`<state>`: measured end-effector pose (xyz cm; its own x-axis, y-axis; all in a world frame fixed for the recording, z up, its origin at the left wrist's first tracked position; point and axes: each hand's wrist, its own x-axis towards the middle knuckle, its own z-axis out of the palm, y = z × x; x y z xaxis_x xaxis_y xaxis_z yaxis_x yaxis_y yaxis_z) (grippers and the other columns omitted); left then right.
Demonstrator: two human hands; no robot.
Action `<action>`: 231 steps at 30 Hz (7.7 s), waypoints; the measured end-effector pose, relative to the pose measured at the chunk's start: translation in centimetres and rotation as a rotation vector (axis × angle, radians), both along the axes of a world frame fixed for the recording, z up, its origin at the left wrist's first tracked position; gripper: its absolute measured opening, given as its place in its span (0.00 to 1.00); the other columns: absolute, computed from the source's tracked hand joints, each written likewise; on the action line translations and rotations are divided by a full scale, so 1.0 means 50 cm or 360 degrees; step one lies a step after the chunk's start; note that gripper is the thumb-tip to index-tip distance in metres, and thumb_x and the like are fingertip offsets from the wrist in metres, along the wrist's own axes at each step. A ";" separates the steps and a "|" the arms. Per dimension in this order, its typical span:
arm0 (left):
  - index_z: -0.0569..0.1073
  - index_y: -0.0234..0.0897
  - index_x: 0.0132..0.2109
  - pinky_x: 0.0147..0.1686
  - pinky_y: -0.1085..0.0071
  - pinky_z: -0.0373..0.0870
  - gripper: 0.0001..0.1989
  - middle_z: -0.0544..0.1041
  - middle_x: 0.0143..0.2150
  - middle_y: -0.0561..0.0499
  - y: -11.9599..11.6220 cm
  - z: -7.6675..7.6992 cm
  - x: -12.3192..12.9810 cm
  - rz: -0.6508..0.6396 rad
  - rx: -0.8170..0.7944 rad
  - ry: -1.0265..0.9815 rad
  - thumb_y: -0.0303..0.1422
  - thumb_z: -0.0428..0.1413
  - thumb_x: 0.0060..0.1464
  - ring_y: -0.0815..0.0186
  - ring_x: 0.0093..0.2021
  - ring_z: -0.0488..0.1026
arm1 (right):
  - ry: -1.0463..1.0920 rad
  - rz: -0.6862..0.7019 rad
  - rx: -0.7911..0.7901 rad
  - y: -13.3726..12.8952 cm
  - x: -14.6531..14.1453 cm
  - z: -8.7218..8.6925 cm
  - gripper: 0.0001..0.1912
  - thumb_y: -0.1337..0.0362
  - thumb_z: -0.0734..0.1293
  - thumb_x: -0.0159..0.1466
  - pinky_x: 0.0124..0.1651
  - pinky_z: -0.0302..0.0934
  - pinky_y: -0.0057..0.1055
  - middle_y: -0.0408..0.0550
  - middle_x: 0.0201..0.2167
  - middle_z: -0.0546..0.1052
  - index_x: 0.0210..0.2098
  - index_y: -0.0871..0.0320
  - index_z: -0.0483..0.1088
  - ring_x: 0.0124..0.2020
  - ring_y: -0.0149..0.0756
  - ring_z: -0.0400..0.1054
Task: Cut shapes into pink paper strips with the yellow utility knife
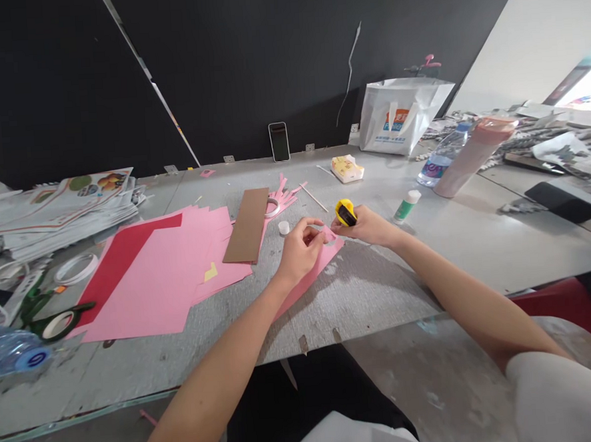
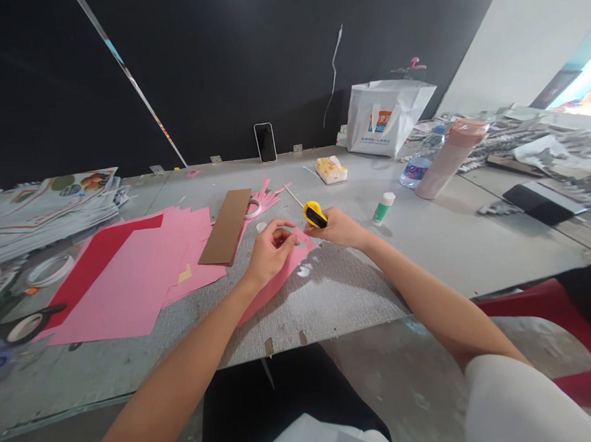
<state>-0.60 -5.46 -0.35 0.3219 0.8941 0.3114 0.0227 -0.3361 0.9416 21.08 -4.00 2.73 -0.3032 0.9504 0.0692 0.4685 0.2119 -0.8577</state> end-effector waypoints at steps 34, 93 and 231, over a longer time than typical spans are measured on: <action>0.70 0.38 0.53 0.39 0.67 0.75 0.10 0.77 0.45 0.46 0.033 -0.090 0.019 0.0279 -0.0022 0.0306 0.26 0.56 0.66 0.65 0.36 0.77 | -0.0157 -0.0243 -0.0042 0.052 -0.032 -0.031 0.15 0.52 0.73 0.59 0.30 0.51 0.32 0.38 0.21 0.64 0.27 0.58 0.72 0.25 0.30 0.55; 0.76 0.37 0.47 0.60 0.61 0.74 0.13 0.75 0.49 0.43 0.010 -0.078 0.025 0.0030 0.0468 0.0795 0.21 0.49 0.65 0.58 0.56 0.74 | 0.0041 -0.0336 -0.0165 0.163 -0.083 0.016 0.15 0.56 0.70 0.68 0.26 0.53 0.29 0.38 0.19 0.60 0.29 0.58 0.70 0.21 0.29 0.53; 0.87 0.37 0.46 0.41 0.69 0.74 0.11 0.87 0.44 0.45 0.120 -0.064 -0.042 -0.0013 -0.0114 0.0565 0.30 0.61 0.60 0.61 0.41 0.82 | 0.0550 -0.0306 0.0298 -0.034 -0.024 -0.096 0.23 0.42 0.78 0.61 0.21 0.65 0.31 0.46 0.21 0.79 0.28 0.55 0.77 0.17 0.34 0.70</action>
